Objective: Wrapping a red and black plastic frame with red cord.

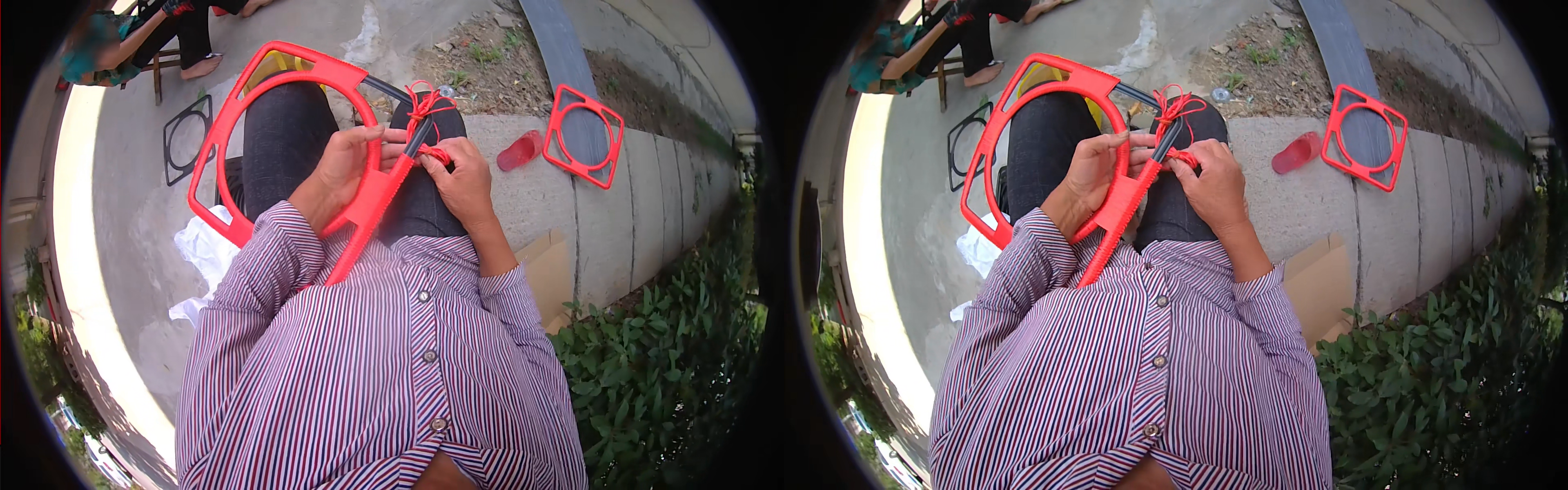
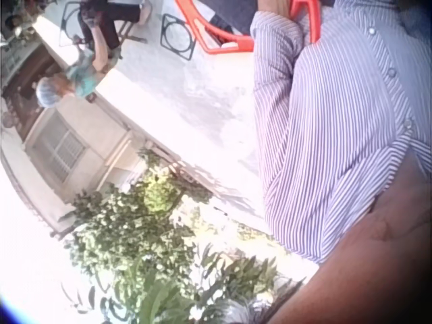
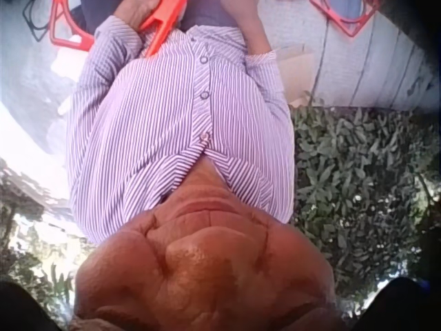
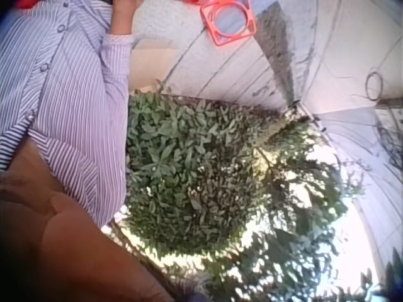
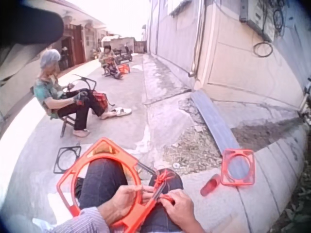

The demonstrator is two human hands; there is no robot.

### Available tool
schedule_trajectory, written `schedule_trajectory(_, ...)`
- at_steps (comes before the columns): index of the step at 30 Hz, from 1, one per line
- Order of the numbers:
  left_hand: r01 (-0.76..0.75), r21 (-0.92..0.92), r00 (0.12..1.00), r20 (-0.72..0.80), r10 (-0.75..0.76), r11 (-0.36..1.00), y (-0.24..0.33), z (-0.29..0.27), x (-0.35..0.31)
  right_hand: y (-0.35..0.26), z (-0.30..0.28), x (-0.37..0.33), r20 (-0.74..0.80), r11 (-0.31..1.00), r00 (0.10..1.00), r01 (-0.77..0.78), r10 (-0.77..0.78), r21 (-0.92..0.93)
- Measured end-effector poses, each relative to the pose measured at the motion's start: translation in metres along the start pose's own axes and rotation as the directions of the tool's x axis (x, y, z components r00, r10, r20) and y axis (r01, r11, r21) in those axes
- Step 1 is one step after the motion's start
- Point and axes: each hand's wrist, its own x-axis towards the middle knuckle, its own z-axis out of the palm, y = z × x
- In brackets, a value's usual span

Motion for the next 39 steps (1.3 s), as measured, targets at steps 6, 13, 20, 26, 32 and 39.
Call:
schedule_trajectory(6, 0.014, 0.054, 0.997, -0.081, -0.010, 0.998, -0.007, -0.015, 0.006, 0.006, -0.029, -0.002, 0.005, 0.819, 0.999, -0.045, 0.051, 0.572)
schedule_trajectory(13, 0.044, 0.024, 0.989, -0.142, -0.040, 0.999, -0.004, -0.007, 0.004, 0.000, -0.035, -0.011, 0.161, 0.618, 0.909, -0.383, 0.385, 0.686)
schedule_trajectory(20, 0.034, 0.008, 0.996, -0.088, -0.033, 0.999, -0.008, -0.008, 0.007, 0.003, 0.002, -0.002, 0.149, 0.916, 0.978, -0.188, 0.143, 0.353)
schedule_trajectory(26, 0.010, 0.041, 0.996, -0.089, -0.007, 0.999, -0.013, -0.010, 0.005, -0.007, -0.004, 0.006, 0.406, 0.791, 0.854, -0.481, 0.325, 0.377)
schedule_trajectory(32, -0.026, 0.103, 0.983, -0.179, 0.044, 0.994, -0.008, -0.015, 0.009, -0.006, -0.001, 0.002, 0.373, 0.382, 0.859, -0.495, 0.352, 0.780)
schedule_trajectory(39, -0.117, 0.107, 0.957, -0.252, 0.141, 0.987, -0.008, -0.021, 0.014, -0.004, -0.026, 0.012, 0.311, -0.263, 0.931, -0.256, 0.191, 0.930)
